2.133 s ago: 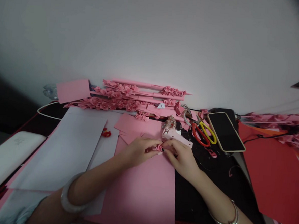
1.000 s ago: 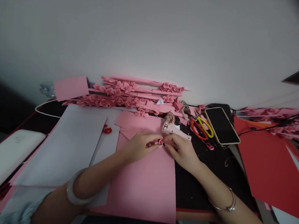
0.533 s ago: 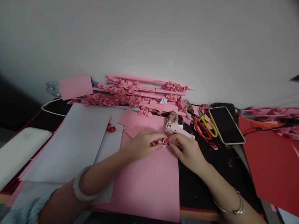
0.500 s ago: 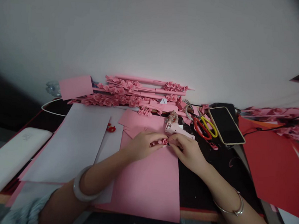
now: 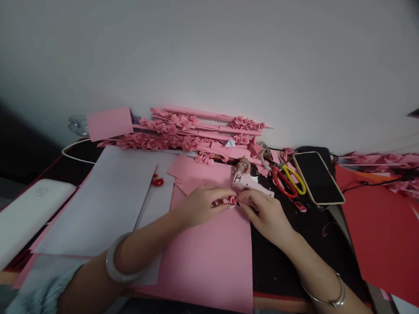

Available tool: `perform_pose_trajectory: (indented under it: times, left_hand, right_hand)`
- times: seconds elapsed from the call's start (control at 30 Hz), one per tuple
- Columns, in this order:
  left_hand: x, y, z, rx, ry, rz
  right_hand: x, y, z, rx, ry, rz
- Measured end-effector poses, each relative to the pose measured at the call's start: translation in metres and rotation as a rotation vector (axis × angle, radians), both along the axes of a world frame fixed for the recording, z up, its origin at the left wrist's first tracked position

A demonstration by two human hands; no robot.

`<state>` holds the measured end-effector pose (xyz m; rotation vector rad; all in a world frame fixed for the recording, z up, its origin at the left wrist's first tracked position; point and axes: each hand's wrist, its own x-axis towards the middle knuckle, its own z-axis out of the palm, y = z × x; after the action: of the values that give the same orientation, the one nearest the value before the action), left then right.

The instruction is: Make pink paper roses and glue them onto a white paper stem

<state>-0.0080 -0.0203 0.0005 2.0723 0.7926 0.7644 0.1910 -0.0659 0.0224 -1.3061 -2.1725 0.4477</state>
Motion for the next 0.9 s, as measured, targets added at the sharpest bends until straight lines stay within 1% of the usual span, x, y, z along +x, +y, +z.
perform_pose_trajectory:
  times: [0.37,0.63,0.9]
  left_hand:
    - [0.0004,-0.0014,0.0028,-0.014,-0.015,0.012]
    - [0.0009,-0.0025,0.004,0.007,-0.111,0.007]
    - [0.0013,-0.0014,0.0057,-0.001,-0.083,0.031]
  right_hand:
    - [0.0,-0.0002,0.001,-0.02,-0.002,-0.007]
    - [-0.0033,0.0002,0.0009,0.007,-0.005,-0.018]
    - [-0.004,0.0007,0.0001,0.013,0.001,-0.033]
